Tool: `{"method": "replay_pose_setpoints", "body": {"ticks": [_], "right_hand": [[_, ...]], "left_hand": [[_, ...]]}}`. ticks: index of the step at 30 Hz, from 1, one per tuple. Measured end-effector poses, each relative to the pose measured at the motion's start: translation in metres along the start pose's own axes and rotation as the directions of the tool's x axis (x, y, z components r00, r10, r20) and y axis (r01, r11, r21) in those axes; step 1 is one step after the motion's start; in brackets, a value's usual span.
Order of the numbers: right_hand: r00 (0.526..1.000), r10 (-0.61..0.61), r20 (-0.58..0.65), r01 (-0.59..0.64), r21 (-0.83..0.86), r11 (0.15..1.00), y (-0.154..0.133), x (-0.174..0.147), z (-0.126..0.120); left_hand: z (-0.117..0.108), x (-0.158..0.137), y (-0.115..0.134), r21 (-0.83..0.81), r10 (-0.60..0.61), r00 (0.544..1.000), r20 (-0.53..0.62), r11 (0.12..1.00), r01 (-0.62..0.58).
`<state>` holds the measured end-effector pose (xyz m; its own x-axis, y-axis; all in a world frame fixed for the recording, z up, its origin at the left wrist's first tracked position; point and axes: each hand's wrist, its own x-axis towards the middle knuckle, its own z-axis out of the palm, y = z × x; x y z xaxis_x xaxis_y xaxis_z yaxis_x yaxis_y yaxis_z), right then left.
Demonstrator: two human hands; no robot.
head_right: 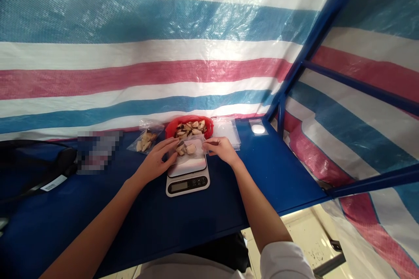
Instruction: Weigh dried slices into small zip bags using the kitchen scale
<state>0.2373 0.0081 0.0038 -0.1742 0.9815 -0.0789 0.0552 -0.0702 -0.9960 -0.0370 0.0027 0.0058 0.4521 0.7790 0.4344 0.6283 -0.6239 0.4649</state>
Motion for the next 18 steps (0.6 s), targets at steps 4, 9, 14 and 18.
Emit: {"method": "replay_pose_setpoints", "body": {"ticks": [4,9,14,18], "right_hand": [[0.998,-0.062,-0.022,0.061,-0.046,0.997,0.005,-0.003,-0.012],[0.956,-0.256,-0.144,0.187,-0.374,0.908,0.011,-0.015,-0.031],[0.903,-0.426,0.051,0.271,-0.837,0.475,0.023,-0.032,-0.032],[0.909,-0.362,0.207,0.304,-0.923,0.236,0.041,-0.035,-0.028]], "left_hand": [[-0.003,-0.014,-0.005,0.034,-0.066,0.987,-0.149,0.997,0.072],[-0.005,-0.040,-0.018,0.150,-0.124,0.964,-0.235,0.975,0.162],[-0.003,-0.055,-0.028,0.283,-0.129,0.987,-0.093,0.947,0.150],[0.004,-0.059,-0.035,0.328,-0.156,0.987,-0.027,0.932,0.156]]}}
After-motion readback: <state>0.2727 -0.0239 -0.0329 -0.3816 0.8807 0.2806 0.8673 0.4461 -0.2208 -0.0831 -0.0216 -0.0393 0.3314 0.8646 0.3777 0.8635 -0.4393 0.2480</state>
